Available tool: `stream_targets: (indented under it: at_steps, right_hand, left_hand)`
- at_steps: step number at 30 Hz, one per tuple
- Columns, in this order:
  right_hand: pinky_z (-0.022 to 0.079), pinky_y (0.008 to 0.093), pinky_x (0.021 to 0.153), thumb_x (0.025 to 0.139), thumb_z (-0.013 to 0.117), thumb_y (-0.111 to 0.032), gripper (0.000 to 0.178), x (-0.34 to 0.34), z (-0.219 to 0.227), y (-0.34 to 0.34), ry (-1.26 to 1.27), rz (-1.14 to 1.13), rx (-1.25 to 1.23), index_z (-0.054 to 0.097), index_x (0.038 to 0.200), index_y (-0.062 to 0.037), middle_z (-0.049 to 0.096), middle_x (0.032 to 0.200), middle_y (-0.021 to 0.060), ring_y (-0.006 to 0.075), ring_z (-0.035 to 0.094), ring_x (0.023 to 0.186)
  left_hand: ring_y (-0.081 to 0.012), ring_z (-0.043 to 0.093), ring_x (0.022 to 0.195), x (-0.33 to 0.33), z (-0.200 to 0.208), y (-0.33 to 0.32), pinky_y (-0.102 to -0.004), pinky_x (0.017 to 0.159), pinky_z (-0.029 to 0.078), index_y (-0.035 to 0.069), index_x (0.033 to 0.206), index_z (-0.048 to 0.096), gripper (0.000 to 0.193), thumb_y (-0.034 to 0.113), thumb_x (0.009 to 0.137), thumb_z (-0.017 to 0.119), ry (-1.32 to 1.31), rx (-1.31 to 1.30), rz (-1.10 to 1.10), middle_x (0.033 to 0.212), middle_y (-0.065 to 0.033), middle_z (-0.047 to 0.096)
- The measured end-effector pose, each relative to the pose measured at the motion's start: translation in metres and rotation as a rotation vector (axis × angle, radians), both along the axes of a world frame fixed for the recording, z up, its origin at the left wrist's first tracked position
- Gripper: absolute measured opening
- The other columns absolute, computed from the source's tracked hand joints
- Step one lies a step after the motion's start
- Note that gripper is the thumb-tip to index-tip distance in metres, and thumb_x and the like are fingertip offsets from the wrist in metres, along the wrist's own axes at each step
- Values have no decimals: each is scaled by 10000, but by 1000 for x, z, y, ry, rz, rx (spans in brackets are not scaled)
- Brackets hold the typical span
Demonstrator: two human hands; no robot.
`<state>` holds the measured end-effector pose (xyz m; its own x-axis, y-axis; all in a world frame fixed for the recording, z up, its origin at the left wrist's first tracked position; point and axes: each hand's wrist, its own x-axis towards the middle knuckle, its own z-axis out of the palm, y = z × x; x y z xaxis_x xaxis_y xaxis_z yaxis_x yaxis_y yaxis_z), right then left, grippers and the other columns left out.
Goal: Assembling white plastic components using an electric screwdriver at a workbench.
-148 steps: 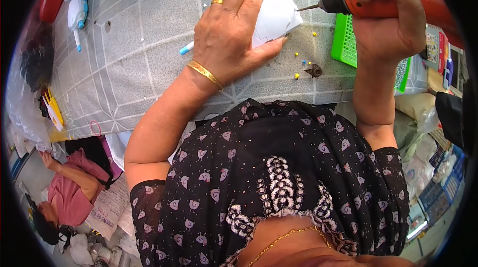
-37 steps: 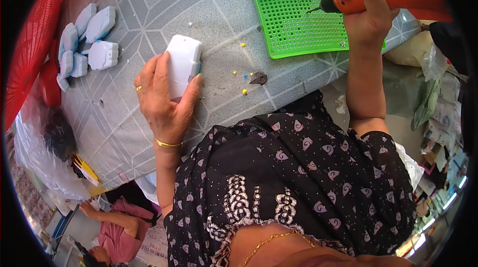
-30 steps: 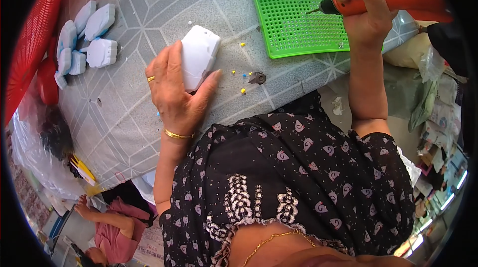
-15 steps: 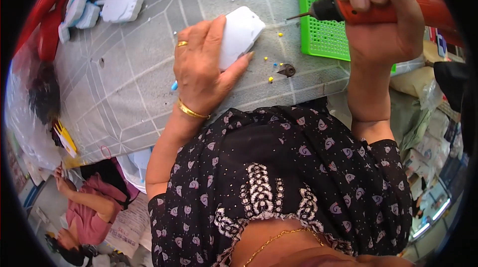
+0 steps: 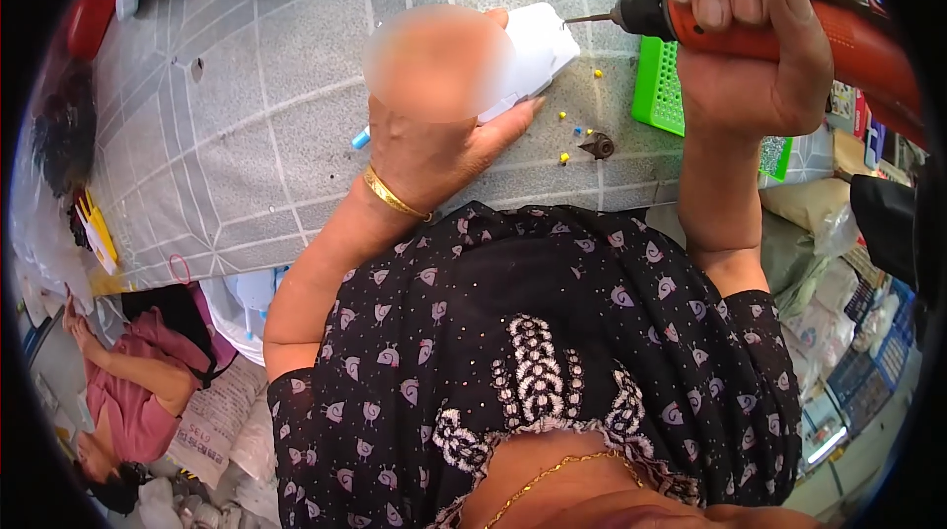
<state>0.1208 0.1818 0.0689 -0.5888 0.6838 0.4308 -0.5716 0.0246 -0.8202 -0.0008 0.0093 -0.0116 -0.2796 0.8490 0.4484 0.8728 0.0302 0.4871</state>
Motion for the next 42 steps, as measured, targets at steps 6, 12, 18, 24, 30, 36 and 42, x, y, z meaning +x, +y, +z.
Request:
stream_targets:
  at_steps: [6, 12, 18, 24, 30, 36, 42]
  right_hand:
    - [441, 345, 706, 980, 554, -117, 109, 0, -6, 6, 29, 87, 41, 567, 1079, -73, 514, 781, 10, 150, 518, 667]
    - [432, 353, 731, 979, 546, -114, 111, 4, -11, 14, 57, 166, 68, 577, 1077, -73, 515, 795, 9, 152, 519, 692]
    - [423, 362, 757, 979, 538, -112, 115, 11, -16, 22, 94, 243, 99, 587, 1076, -74, 516, 809, 8, 154, 519, 717]
    - [407, 360, 757, 979, 537, -156, 158, 18, -11, 30, 104, 299, 127, 612, 1097, -82, 546, 829, -2, 144, 521, 730]
    - [397, 335, 758, 987, 567, -197, 192, 26, 6, 26, 111, 395, 77, 618, 1133, -83, 572, 858, -18, 127, 523, 748]
    - [405, 327, 767, 989, 597, -209, 201, 32, 9, 22, 126, 435, 76, 620, 1151, -92, 580, 869, -24, 125, 534, 760]
    - [408, 329, 772, 987, 601, -205, 198, 31, 9, 21, 124, 438, 76, 620, 1150, -95, 582, 873, -27, 122, 539, 765]
  left_hand:
    - [-349, 629, 1012, -1, -1, 0, -439, 890, 519, 6, 1261, 661, 677, 254, 680, 902, -9, 20, 5, 1147, -149, 672]
    - [-347, 633, 1023, -4, -3, 3, -439, 902, 516, 9, 1259, 662, 672, 261, 683, 897, -13, 27, 0, 1155, -151, 680]
    - [-336, 630, 1040, -3, 2, -1, -421, 901, 503, 16, 1275, 657, 679, 277, 695, 894, 5, -8, 15, 1160, -148, 679]
    - [-311, 623, 1007, -6, 27, -3, -401, 855, 487, 22, 1172, 715, 509, 225, 737, 883, 113, 102, 14, 1108, -122, 689]
    - [-270, 631, 891, -6, 32, 11, -355, 814, 481, 46, 1103, 746, 373, 131, 756, 856, -70, 155, -111, 1023, -98, 687]
    - [-203, 607, 809, -1, 29, 20, -337, 729, 442, 85, 1028, 765, 286, 109, 755, 845, 71, 198, -125, 954, -39, 677]
    - [-195, 600, 760, 0, 24, 24, -336, 702, 425, 93, 953, 766, 217, 117, 754, 850, 77, 233, -151, 916, -20, 670]
